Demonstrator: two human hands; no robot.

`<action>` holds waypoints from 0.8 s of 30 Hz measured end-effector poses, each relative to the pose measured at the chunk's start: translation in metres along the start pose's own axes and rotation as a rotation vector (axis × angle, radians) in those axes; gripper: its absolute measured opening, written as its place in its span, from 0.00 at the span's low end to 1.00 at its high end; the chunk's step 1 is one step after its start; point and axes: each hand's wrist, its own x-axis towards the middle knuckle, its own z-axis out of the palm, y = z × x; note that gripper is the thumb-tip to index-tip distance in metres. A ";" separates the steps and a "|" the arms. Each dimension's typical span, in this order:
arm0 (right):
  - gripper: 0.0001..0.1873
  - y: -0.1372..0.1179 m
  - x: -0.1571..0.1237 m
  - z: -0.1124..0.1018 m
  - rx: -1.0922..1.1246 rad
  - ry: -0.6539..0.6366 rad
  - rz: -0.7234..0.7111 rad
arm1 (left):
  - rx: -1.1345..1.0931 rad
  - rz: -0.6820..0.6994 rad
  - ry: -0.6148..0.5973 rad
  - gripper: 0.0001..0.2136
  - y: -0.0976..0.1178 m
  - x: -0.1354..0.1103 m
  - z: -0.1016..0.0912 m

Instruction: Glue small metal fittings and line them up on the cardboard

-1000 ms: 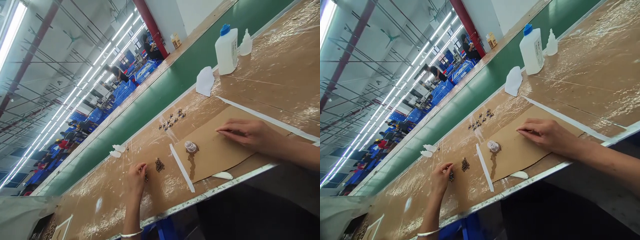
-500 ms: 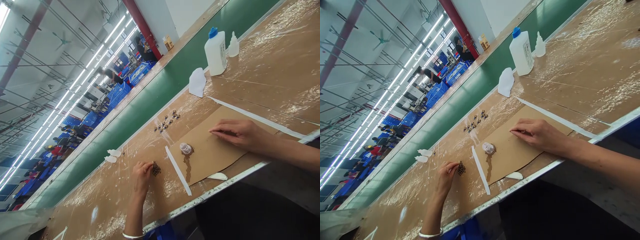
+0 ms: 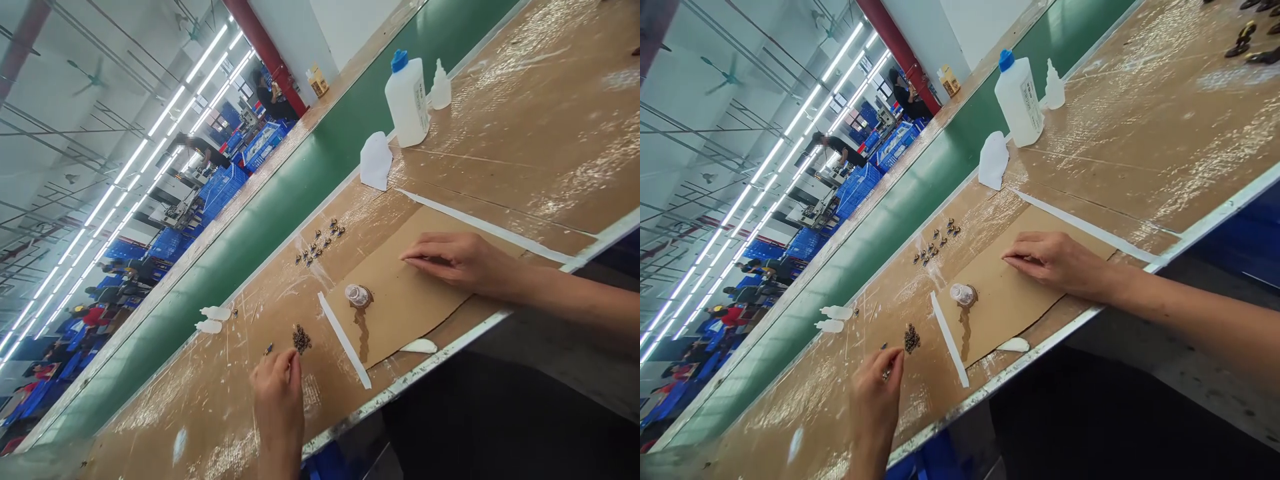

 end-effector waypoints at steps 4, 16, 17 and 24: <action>0.12 0.000 0.000 0.001 0.002 -0.002 -0.014 | 0.247 0.119 0.028 0.06 0.018 -0.043 0.011; 0.12 -0.004 0.000 -0.002 -0.049 -0.024 -0.002 | 0.011 -0.080 0.205 0.09 0.027 -0.077 0.020; 0.12 -0.004 0.000 -0.002 -0.055 -0.023 -0.002 | -0.003 -0.088 0.208 0.09 0.027 -0.080 0.020; 0.10 -0.002 -0.002 -0.001 -0.087 0.000 -0.056 | 0.002 -0.090 0.224 0.09 0.038 -0.082 0.022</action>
